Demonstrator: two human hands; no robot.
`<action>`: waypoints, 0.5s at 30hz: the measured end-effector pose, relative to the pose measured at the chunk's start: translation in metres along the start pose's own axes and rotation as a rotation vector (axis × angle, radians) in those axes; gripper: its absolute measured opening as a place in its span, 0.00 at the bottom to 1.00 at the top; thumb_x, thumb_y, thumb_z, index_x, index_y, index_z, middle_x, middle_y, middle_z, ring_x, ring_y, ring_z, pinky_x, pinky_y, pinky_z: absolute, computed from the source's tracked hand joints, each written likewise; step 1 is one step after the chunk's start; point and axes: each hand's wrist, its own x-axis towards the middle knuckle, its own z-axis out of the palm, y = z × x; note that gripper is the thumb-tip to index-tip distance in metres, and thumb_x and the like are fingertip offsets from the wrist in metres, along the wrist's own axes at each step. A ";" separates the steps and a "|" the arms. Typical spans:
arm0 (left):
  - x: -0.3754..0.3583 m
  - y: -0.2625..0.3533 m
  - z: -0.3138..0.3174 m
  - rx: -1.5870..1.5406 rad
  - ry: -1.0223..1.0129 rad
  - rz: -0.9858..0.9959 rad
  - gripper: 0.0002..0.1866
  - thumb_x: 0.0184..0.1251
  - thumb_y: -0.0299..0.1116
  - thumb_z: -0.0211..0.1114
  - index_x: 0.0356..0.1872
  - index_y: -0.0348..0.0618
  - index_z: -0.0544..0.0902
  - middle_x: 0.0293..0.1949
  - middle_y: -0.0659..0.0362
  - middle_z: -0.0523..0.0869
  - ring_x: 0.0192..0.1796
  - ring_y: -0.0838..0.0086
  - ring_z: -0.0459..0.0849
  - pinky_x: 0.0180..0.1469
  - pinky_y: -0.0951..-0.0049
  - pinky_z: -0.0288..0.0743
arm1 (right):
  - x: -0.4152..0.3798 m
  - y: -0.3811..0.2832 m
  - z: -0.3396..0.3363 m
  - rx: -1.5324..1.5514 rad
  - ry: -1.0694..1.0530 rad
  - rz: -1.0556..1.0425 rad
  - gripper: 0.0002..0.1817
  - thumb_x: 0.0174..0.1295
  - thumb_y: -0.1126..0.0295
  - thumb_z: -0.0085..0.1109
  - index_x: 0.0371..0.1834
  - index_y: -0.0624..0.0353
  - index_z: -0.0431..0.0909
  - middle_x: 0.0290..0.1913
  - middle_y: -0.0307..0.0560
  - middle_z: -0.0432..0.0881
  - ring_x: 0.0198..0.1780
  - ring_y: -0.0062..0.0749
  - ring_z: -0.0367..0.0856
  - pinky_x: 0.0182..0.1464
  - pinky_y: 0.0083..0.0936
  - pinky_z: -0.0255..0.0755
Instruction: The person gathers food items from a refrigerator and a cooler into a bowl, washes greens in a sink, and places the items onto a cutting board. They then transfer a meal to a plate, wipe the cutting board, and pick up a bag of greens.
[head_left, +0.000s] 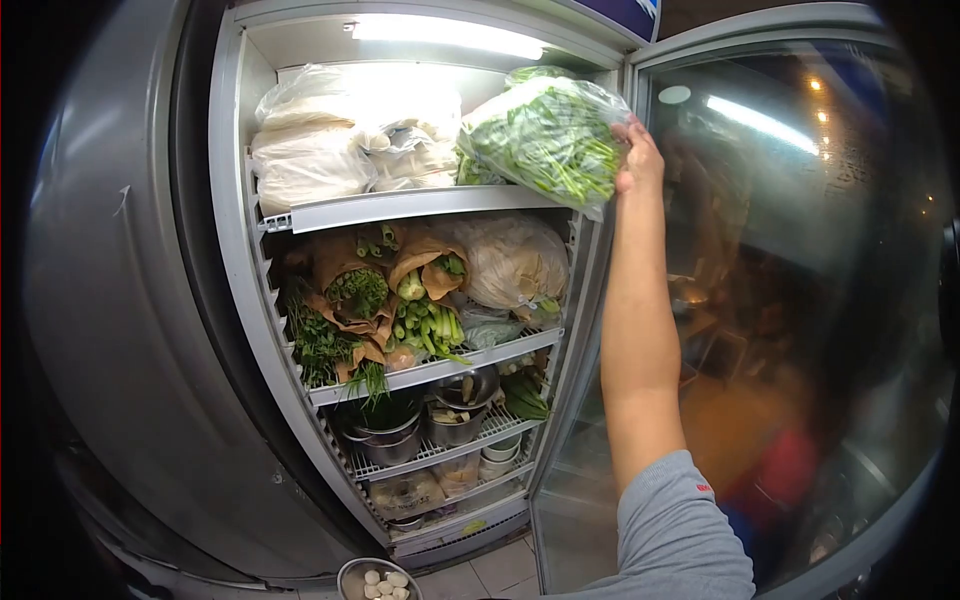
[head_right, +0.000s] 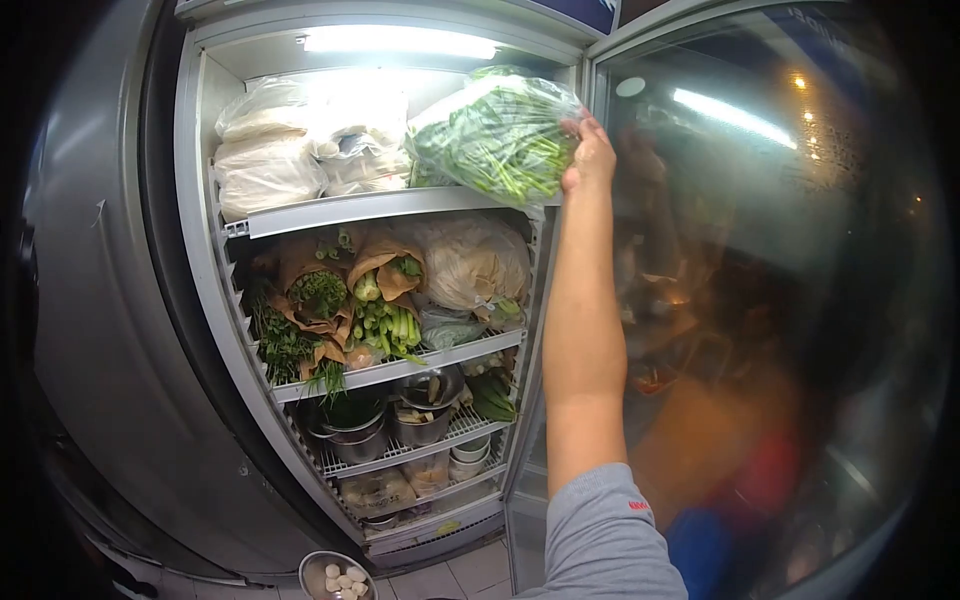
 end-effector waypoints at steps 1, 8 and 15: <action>0.005 -0.001 -0.002 -0.013 -0.011 0.058 0.21 0.64 0.31 0.55 0.55 0.28 0.73 0.49 0.48 0.81 0.49 0.64 0.81 0.47 0.68 0.78 | -0.011 -0.011 -0.006 -0.003 -0.091 -0.012 0.13 0.69 0.73 0.47 0.54 0.65 0.73 0.39 0.49 0.81 0.39 0.29 0.78 0.48 0.27 0.73; 0.027 0.072 -0.005 0.018 -0.121 0.057 0.19 0.66 0.31 0.55 0.55 0.31 0.75 0.48 0.50 0.82 0.49 0.63 0.81 0.47 0.68 0.78 | -0.185 -0.082 -0.021 -0.506 -0.357 -0.030 0.10 0.69 0.72 0.48 0.47 0.63 0.76 0.29 0.35 0.75 0.33 0.18 0.73 0.40 0.15 0.68; 0.017 0.264 0.042 0.045 -0.237 -0.175 0.14 0.60 0.40 0.58 0.30 0.37 0.79 0.15 0.61 0.75 0.06 0.77 0.65 0.06 0.74 0.52 | -0.404 -0.036 -0.092 -0.634 -0.565 0.600 0.08 0.69 0.70 0.51 0.42 0.62 0.77 0.37 0.39 0.80 0.41 0.22 0.79 0.48 0.19 0.71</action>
